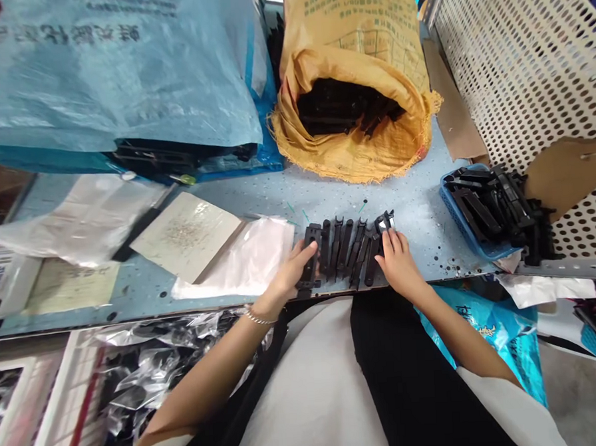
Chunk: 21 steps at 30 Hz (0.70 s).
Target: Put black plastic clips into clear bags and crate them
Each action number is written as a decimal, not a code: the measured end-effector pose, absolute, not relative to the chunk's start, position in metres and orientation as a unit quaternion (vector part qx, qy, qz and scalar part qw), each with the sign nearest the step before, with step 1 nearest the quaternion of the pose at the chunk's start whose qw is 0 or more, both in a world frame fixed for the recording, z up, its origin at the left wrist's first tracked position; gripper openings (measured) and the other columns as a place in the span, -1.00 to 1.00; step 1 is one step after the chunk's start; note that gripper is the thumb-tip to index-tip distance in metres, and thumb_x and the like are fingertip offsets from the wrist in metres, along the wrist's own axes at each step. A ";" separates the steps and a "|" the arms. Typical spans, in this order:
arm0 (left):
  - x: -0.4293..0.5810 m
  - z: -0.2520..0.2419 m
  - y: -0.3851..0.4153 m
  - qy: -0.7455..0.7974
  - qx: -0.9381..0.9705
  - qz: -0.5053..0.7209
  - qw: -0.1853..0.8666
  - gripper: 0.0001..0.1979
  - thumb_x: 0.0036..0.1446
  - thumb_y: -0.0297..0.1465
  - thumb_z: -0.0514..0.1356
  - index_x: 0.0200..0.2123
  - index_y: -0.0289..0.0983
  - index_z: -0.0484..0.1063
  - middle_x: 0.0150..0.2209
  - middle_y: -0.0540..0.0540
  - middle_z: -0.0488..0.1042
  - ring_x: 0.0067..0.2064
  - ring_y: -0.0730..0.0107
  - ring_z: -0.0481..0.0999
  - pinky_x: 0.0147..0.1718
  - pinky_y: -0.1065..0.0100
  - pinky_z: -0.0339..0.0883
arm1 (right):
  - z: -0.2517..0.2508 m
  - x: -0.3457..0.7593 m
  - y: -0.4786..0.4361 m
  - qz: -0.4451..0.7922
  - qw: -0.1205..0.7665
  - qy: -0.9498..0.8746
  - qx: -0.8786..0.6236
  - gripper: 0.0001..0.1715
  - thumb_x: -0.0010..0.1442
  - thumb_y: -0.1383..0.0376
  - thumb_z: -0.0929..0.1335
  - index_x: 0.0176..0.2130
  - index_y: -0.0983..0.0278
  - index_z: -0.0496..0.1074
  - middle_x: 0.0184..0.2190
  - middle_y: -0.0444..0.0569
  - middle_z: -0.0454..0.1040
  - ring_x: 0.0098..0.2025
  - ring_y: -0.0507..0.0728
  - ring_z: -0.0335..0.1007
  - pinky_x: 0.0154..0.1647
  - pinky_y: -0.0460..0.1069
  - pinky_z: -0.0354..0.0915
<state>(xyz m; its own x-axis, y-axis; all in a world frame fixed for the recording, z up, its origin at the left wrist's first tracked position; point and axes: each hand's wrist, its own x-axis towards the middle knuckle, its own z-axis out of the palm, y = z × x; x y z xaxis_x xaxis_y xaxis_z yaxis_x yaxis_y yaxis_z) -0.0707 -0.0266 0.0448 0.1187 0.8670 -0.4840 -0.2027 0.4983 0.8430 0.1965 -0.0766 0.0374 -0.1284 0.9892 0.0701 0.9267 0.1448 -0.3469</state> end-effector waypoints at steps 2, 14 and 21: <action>-0.058 0.033 -0.025 0.528 0.261 0.402 0.701 -0.54 0.02 0.02 0.37 -0.26 -0.22 0.40 -0.55 0.06 0.39 -0.57 0.44 0.34 -0.57 0.37 0.24 | 0.020 0.207 -0.067 0.119 0.145 -0.745 -0.640 -0.37 0.44 0.19 0.11 0.39 0.37 0.13 0.33 0.31 0.21 0.40 0.46 0.01 0.33 0.46 0.12; -0.071 0.080 -0.022 0.478 0.146 0.449 0.741 -0.47 -0.08 0.01 0.44 -0.31 -0.25 0.33 -0.49 0.07 0.42 -0.55 0.51 0.41 -0.58 0.43 0.35 | 0.097 0.155 -0.042 0.224 0.250 -0.841 -0.425 -0.62 0.47 0.19 0.21 0.19 0.20 0.36 0.06 0.13 0.48 0.12 0.24 0.41 0.15 0.20 0.39; -0.074 0.106 -0.030 0.474 0.081 0.386 0.788 -0.61 0.20 -0.06 0.27 -0.32 -0.28 0.36 -0.52 0.03 0.42 -0.60 0.49 0.42 -0.63 0.44 0.33 | 0.105 0.113 -0.040 -0.040 0.214 -0.947 -0.235 -0.78 0.44 0.24 0.28 -0.11 0.34 0.43 -0.27 0.04 0.50 -0.29 0.14 0.37 -0.32 0.05 0.28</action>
